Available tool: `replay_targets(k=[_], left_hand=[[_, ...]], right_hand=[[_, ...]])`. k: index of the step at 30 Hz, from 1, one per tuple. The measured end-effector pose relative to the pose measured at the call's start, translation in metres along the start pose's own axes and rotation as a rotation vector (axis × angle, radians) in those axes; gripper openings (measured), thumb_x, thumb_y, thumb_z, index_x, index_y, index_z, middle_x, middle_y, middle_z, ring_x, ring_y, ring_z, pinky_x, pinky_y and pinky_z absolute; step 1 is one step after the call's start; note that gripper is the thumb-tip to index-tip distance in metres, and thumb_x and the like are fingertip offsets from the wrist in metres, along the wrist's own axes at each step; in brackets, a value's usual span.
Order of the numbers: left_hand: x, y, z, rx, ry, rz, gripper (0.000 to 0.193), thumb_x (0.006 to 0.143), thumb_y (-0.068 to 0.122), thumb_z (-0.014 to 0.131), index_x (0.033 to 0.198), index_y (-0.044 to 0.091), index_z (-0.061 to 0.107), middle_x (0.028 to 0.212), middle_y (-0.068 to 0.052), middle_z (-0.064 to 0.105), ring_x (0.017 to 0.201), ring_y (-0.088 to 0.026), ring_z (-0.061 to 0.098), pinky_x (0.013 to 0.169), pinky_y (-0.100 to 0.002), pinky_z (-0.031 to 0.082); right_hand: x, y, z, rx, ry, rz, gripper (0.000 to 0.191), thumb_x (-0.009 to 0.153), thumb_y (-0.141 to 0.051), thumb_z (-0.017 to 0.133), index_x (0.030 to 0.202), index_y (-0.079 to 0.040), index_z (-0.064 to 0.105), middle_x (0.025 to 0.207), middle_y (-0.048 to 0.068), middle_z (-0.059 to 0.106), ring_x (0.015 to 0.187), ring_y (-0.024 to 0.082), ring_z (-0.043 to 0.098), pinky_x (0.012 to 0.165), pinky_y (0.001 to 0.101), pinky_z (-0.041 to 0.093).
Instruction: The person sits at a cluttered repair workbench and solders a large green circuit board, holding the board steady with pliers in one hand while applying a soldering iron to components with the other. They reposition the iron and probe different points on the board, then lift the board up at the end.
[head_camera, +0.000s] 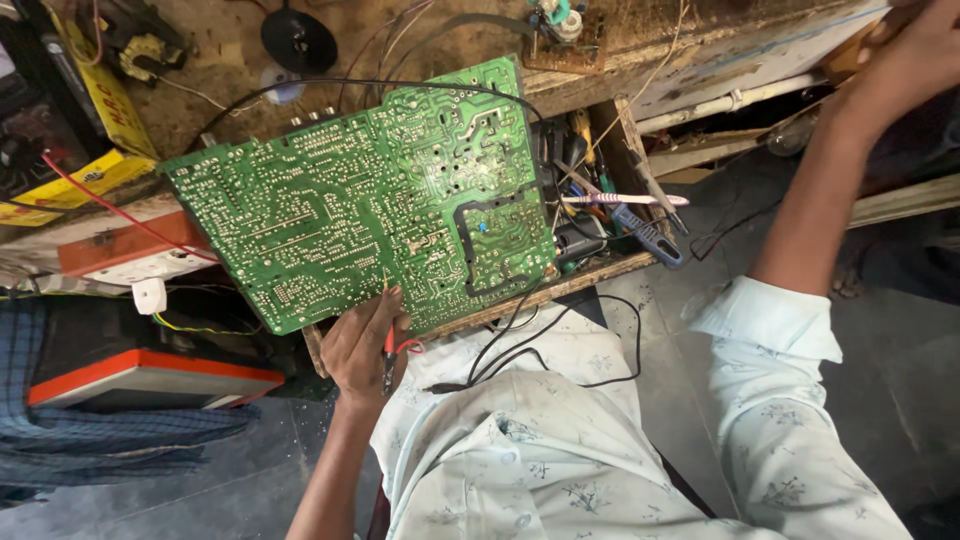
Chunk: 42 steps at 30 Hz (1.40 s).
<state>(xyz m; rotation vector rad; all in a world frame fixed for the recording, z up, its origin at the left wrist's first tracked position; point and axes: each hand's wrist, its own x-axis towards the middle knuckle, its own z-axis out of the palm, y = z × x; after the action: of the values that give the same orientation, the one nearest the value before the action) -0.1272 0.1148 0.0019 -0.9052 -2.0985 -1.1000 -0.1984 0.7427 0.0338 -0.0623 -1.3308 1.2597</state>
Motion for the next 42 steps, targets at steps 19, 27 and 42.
replay_targets(k=[19,27,42], left_hand=[[0.004,0.001,-0.003,-0.003,0.009,0.005,0.041,0.083,-0.001,0.081,0.122,0.000,0.069,0.104,-0.016,0.072,0.086,-0.028,0.072,0.076,-0.038,0.057],[0.005,0.003,-0.004,0.004,0.012,0.002,0.039,0.083,-0.002,0.081,0.120,-0.002,0.070,0.103,-0.015,0.073,0.084,-0.027,0.072,0.074,-0.038,0.056],[0.004,0.000,-0.003,-0.015,0.033,0.018,0.044,0.083,-0.001,0.083,0.124,0.001,0.069,0.102,-0.014,0.072,0.083,-0.027,0.072,0.072,-0.037,0.056]], right_hand=[[-0.005,0.002,0.003,-0.201,0.059,-0.053,0.035,0.119,-0.016,0.063,0.090,0.004,0.061,0.071,0.011,0.061,0.055,0.019,0.054,0.048,0.0341,0.043],[-0.015,-0.018,-0.025,0.524,-0.055,0.431,0.044,0.116,-0.032,0.060,0.142,0.003,0.062,0.070,0.010,0.056,0.049,0.018,0.046,0.041,0.0307,0.035],[-0.035,-0.029,-0.015,0.761,-0.082,0.958,0.022,0.116,-0.030,0.069,0.101,-0.014,0.068,0.065,0.000,0.053,0.043,0.007,0.039,0.038,0.0197,0.025]])
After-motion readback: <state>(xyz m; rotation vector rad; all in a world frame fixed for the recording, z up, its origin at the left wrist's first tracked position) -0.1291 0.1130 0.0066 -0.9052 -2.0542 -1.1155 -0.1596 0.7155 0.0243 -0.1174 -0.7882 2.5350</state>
